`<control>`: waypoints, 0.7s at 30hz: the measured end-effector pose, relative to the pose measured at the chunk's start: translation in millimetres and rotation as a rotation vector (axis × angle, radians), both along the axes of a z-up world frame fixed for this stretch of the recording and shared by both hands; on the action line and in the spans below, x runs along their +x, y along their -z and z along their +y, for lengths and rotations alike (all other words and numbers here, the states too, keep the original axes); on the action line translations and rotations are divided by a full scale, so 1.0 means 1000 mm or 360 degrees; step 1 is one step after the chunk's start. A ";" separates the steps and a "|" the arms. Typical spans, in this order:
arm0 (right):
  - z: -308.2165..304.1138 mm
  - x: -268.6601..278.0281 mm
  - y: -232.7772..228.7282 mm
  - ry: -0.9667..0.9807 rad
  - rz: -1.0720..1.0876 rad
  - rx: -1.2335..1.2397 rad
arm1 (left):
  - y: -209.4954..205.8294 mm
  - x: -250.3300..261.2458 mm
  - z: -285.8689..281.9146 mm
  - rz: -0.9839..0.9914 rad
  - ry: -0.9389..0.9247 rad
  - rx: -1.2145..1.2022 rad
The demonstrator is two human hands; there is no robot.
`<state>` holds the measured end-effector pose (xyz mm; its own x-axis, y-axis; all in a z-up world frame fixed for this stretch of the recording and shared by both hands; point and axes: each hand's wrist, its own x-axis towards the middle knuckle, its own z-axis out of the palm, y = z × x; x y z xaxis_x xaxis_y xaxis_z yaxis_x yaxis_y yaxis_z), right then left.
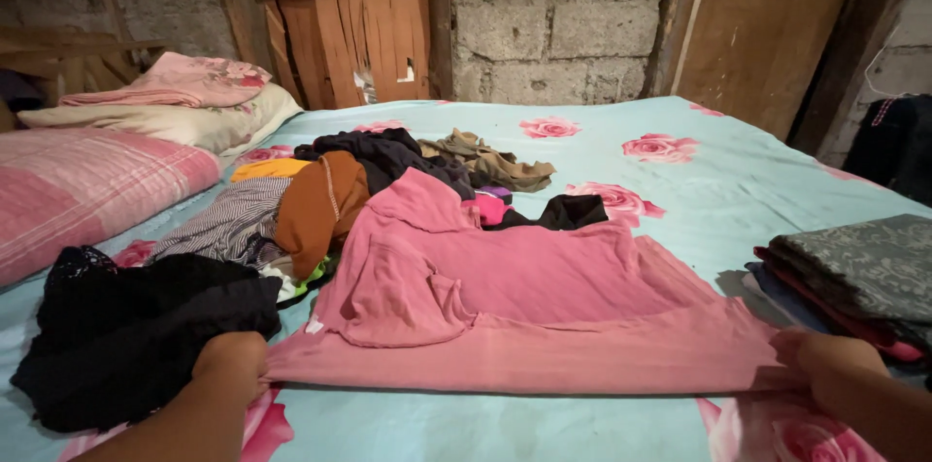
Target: Folding various pieces of laundry on a bed.
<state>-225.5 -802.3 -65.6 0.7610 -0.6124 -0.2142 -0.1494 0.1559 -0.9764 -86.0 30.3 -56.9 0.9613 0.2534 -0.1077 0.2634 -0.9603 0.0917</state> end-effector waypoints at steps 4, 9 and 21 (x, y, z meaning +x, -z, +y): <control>-0.064 0.011 0.045 0.0151 0.0119 -0.0119 | -0.009 0.003 -0.005 0.0016 -0.0072 -0.0061; -0.128 0.021 0.098 -0.0498 -0.0060 -0.0498 | -0.016 0.011 -0.010 0.0066 -0.0211 -0.0175; -0.062 -0.047 0.014 -0.0426 -0.0366 -0.0289 | 0.010 0.040 -0.008 0.0223 -0.0316 -0.0253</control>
<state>-272.9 -864.6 -79.1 0.9142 -0.3984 0.0742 0.0648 -0.0372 -0.9972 -45.8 21.8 -67.2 0.8675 0.4045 -0.2896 0.4656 -0.8651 0.1864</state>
